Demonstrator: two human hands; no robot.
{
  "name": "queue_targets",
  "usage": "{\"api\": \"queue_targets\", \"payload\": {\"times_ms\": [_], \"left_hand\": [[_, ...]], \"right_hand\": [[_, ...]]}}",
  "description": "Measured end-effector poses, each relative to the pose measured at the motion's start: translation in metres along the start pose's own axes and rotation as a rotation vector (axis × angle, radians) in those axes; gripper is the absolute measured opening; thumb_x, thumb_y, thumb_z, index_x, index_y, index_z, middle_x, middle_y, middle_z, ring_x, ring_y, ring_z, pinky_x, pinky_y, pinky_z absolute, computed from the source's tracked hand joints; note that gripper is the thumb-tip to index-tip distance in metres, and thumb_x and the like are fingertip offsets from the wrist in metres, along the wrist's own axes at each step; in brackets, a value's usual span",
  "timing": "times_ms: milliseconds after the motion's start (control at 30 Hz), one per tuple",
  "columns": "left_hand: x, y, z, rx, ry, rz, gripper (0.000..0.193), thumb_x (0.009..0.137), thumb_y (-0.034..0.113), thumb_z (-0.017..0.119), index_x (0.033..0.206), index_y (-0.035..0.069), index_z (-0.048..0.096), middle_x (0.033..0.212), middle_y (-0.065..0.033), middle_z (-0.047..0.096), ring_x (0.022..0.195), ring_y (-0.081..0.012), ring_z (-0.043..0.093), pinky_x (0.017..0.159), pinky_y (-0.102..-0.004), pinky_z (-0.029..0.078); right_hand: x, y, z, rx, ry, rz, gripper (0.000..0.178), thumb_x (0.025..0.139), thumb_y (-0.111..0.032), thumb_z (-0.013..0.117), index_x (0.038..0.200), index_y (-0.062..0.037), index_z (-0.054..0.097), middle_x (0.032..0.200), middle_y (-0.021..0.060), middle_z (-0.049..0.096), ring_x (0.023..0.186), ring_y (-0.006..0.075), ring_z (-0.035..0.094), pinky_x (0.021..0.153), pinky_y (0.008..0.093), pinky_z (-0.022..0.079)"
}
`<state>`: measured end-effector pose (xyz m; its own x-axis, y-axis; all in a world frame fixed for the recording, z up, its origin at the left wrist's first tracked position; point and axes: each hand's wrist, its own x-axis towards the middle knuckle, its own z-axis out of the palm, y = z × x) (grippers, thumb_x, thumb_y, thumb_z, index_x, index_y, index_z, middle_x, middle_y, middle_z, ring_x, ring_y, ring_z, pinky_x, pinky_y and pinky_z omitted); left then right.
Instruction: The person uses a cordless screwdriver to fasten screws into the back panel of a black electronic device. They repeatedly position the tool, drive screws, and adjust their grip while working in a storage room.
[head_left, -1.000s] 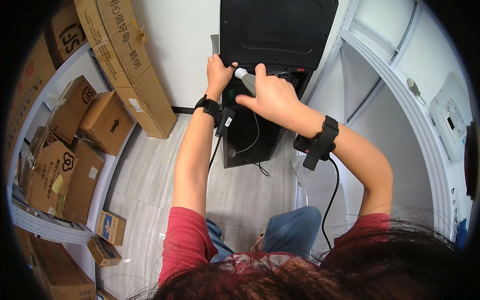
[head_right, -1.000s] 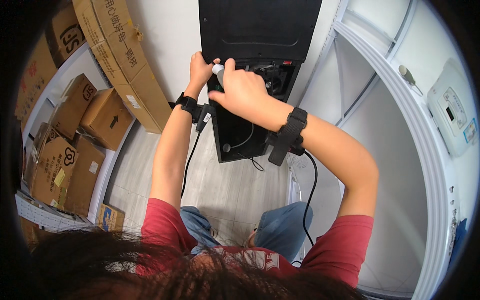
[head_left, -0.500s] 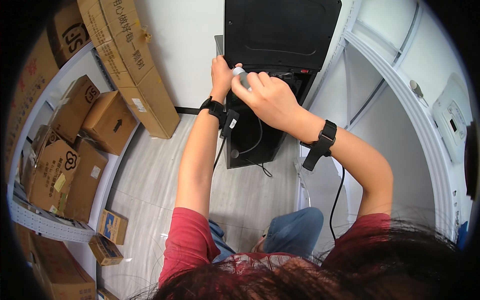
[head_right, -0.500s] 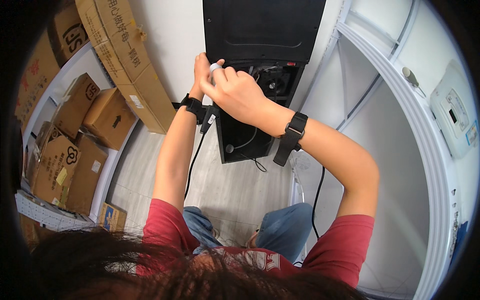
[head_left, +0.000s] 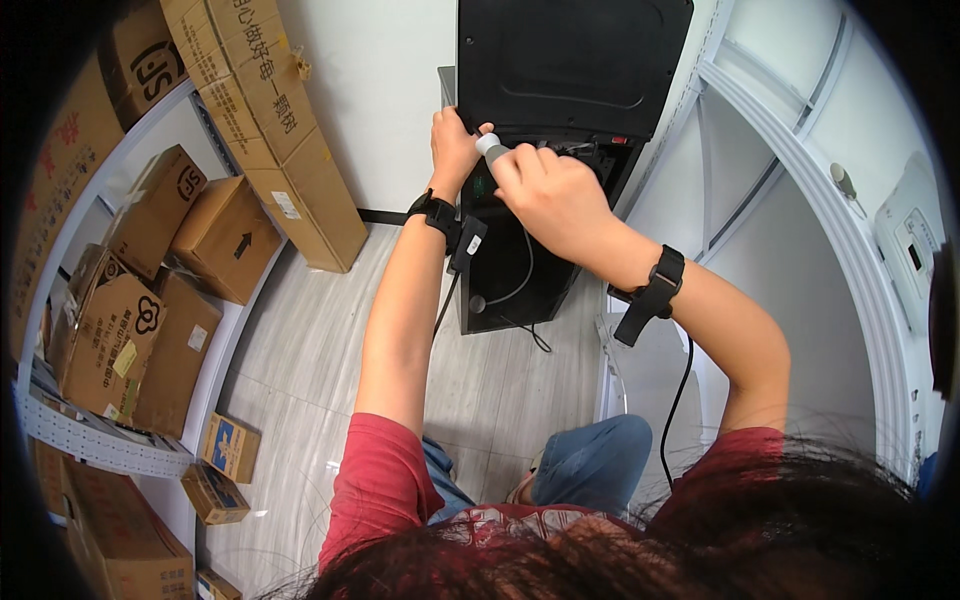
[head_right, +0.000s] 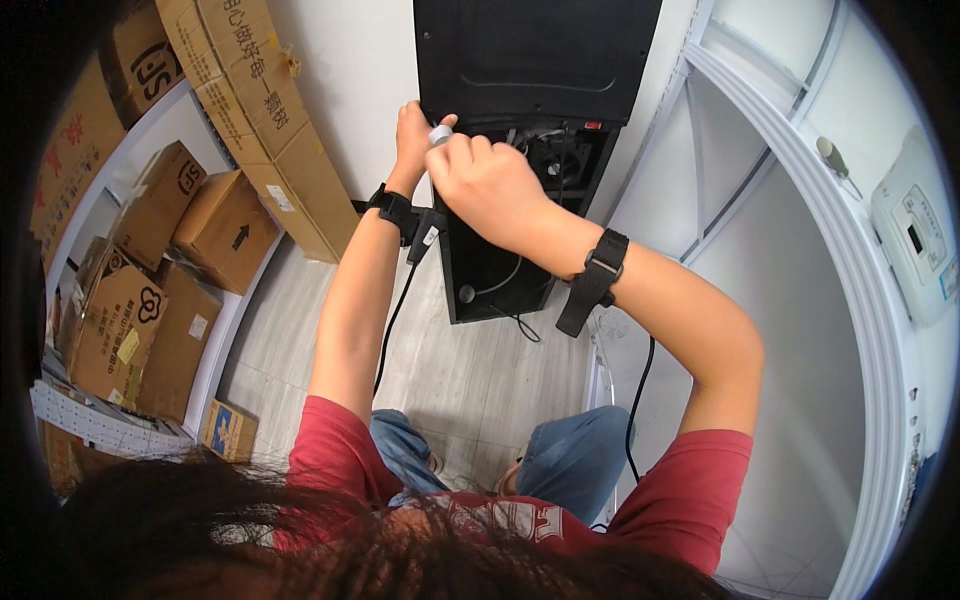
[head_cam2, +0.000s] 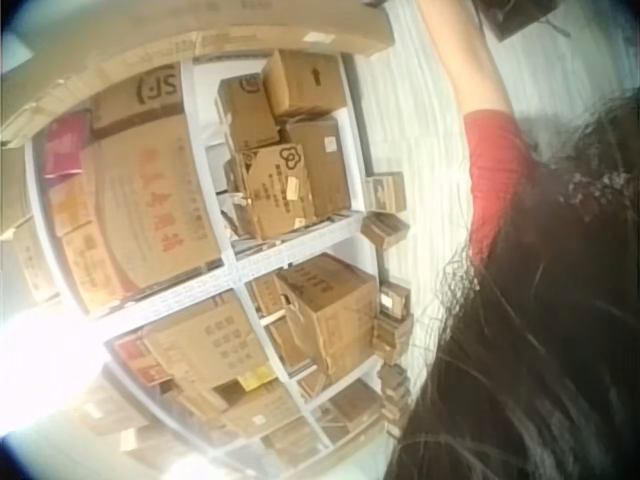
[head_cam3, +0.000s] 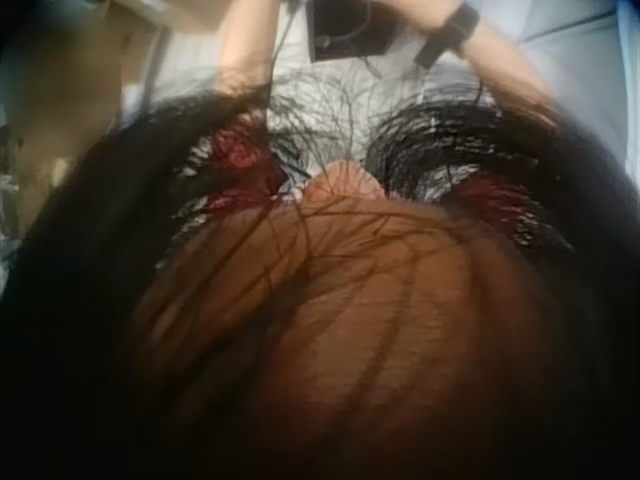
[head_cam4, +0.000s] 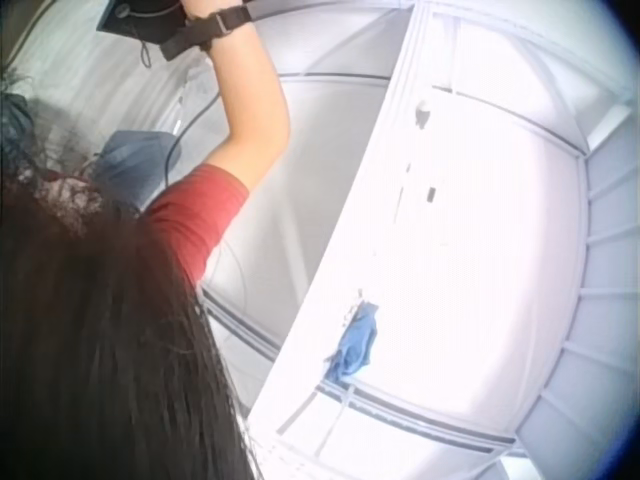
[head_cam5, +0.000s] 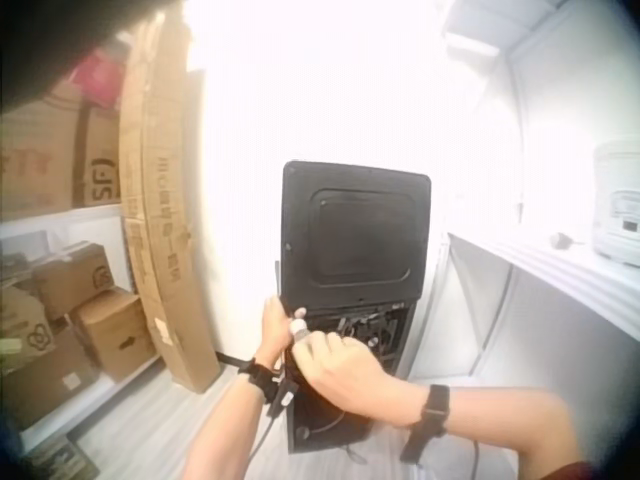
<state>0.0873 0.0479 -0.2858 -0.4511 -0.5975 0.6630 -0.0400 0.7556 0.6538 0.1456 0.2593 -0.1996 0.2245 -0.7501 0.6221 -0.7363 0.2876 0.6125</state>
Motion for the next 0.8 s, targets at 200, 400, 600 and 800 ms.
{"api": "queue_targets", "payload": {"times_ms": [200,400,600,800], "left_hand": [[0.001,-0.002,-0.001,-0.021,-0.012,0.008,0.052,0.071,0.024,0.076,0.105,-0.008,0.052,0.103,-0.0241,0.055,0.097,-0.0395,0.055,0.083,-0.043,0.047],[-0.001,0.004,0.0,-0.047,0.001,-0.044,0.051,0.072,0.026,0.075,0.104,-0.007,0.053,0.102,-0.0237,0.055,0.096,-0.0398,0.055,0.082,-0.0437,0.047],[-0.003,0.002,0.003,-0.063,0.033,-0.004,0.052,0.071,0.026,0.076,0.104,-0.006,0.053,0.101,-0.024,0.055,0.095,-0.0402,0.055,0.081,-0.0436,0.047],[-0.001,0.003,0.002,-0.002,0.016,-0.028,0.053,0.07,0.027,0.077,0.103,-0.006,0.053,0.099,-0.0229,0.055,0.093,-0.0382,0.056,0.081,-0.0425,0.047]], "right_hand": [[0.007,0.014,-0.003,-0.026,0.156,-0.024,0.02,0.071,-0.016,0.068,0.083,-0.0078,0.055,0.082,0.0025,0.053,0.054,0.0122,0.046,0.045,0.0224,0.04],[0.0,0.018,0.006,0.004,0.179,-0.167,0.028,0.067,-0.004,0.062,0.094,-0.0074,0.057,0.098,0.003,0.053,0.058,0.0113,0.043,0.046,0.0211,0.041],[-0.005,0.015,0.002,-0.089,0.034,-0.071,0.028,0.069,-0.005,0.064,0.095,-0.0048,0.055,0.086,0.0035,0.05,0.056,0.0104,0.047,0.045,0.02,0.042],[-0.01,0.018,0.001,0.056,-0.07,0.078,0.03,0.077,-0.026,0.07,0.092,-0.0061,0.052,0.072,0.0034,0.047,0.056,0.0117,0.057,0.044,0.0223,0.043]]}}
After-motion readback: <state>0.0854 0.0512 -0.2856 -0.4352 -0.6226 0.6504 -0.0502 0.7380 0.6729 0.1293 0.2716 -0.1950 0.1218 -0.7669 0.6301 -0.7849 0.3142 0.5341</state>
